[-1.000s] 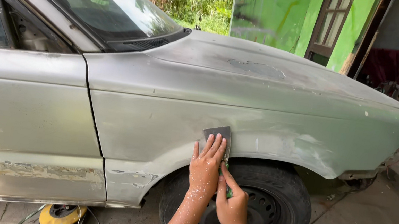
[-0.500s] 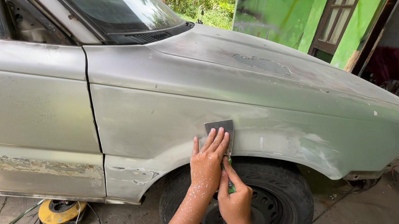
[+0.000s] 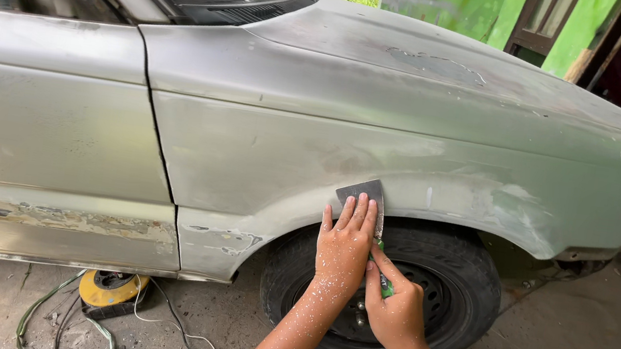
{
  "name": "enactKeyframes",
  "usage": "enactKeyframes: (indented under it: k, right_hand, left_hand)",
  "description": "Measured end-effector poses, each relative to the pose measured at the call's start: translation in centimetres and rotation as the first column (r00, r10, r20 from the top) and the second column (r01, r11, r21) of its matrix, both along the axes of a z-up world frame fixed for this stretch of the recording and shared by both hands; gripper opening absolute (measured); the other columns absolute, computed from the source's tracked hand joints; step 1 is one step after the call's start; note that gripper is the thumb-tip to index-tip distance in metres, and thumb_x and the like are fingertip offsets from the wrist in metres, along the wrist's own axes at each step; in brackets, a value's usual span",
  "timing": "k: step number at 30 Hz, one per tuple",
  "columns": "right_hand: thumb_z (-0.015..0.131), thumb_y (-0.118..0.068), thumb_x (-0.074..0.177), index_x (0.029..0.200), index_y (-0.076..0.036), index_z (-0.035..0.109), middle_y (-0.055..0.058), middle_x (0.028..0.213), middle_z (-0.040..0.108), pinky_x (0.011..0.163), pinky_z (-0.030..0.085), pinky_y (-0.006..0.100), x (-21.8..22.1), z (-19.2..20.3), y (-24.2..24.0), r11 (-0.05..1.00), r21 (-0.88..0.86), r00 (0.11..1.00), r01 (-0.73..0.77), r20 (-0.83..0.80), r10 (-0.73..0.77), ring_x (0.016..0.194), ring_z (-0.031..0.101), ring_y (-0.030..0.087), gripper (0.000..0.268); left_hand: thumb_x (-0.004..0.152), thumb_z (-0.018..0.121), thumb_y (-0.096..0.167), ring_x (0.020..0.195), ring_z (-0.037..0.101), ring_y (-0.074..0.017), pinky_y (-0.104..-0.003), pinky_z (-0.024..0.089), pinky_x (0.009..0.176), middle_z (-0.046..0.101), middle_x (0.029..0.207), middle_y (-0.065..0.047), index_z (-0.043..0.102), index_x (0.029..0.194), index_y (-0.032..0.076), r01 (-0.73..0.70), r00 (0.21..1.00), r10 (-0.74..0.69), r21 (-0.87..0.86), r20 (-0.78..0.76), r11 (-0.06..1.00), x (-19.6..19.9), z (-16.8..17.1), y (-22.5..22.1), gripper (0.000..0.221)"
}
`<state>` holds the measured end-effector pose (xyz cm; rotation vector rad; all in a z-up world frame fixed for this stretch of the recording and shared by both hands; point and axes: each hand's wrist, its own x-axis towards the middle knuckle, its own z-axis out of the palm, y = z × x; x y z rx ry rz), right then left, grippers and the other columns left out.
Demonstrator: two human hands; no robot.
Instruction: The person uses a hand scraper to remove paint and surface material from the front fender of a silver car. The scraping is performed repeatedly over the same area above the front wheel, with the person occasionally pausing to wipe the surface with their hand.
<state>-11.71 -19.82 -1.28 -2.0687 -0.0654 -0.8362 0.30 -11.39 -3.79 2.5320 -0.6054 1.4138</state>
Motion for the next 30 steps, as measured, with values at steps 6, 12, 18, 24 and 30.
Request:
enactKeyframes:
  k: [6, 12, 18, 24, 30]
  right_hand:
    - [0.06, -0.02, 0.097, 0.13, -0.014, 0.073, 0.009, 0.111, 0.08, 0.047, 0.042, 0.029, 2.2, -1.4, 0.9, 1.0, -0.027, 0.99, 0.01, 0.14, -0.006, 0.048, 0.033, 0.009, 0.036]
    - [0.063, -0.017, 0.094, 0.13, -0.017, 0.075, 0.002, 0.117, 0.078, 0.047, 0.042, 0.028, -0.5, 0.6, -1.5, 0.992, -0.123, 0.999, -0.015, 0.029, 0.019, 0.058, 0.026, 0.011, 0.037]
    - [0.061, -0.02, 0.094, 0.124, -0.018, 0.077, 0.009, 0.111, 0.077, 0.061, 0.052, 0.032, 0.4, 1.5, 1.4, 0.991, -0.114, 0.997, 0.064, 0.044, -0.059, 0.05, 0.055, 0.016, 0.034]
    - [0.058, -0.02, 0.096, 0.129, -0.02, 0.075, 0.006, 0.115, 0.078, 0.062, 0.051, 0.029, -0.9, 2.9, 1.4, 0.99, -0.138, 0.998, 0.027, -0.046, -0.033, 0.055, 0.037, 0.017, 0.037]
    - [0.058, -0.021, 0.095, 0.124, -0.012, 0.076, 0.006, 0.121, 0.077, 0.084, 0.055, 0.031, -2.4, 3.2, 0.2, 0.987, -0.155, 0.991, 0.043, -0.117, -0.061, 0.1, 0.077, 0.022, 0.036]
  left_hand:
    - [0.055, 0.085, 0.02, 0.148, 0.044, -0.0239, -0.059, 0.031, 0.118, 0.045, 0.162, -0.004, 0.045, 0.156, 0.014, -0.011, 1.0, 0.012, 0.014, -0.023, 1.0, 0.4, 0.9, 1.0, 0.108]
    - [0.079, 0.07, 0.02, 0.139, 0.054, -0.0305, -0.055, 0.038, 0.115, 0.055, 0.154, -0.013, 0.053, 0.15, 0.008, -0.014, 0.999, 0.013, 0.015, 0.05, 1.0, -0.6, -0.2, -0.4, 0.074]
    - [0.075, 0.07, 0.015, 0.143, 0.052, -0.0266, -0.058, 0.038, 0.114, 0.051, 0.158, -0.007, 0.051, 0.152, 0.011, -0.004, 1.0, 0.003, -0.037, -0.025, 0.999, 0.2, 0.8, 0.9, 0.079]
    - [0.057, 0.08, 0.016, 0.144, 0.052, -0.027, -0.057, 0.037, 0.117, 0.05, 0.159, -0.008, 0.049, 0.153, 0.011, 0.007, 0.999, -0.009, -0.043, -0.045, 0.999, -0.4, 1.1, 1.0, 0.1]
    - [0.089, 0.06, 0.013, 0.132, 0.061, -0.0382, -0.051, 0.043, 0.117, 0.061, 0.145, -0.021, 0.058, 0.143, 0.001, 0.025, 0.999, -0.024, -0.054, 0.032, 0.998, -0.8, -0.5, -1.4, 0.056]
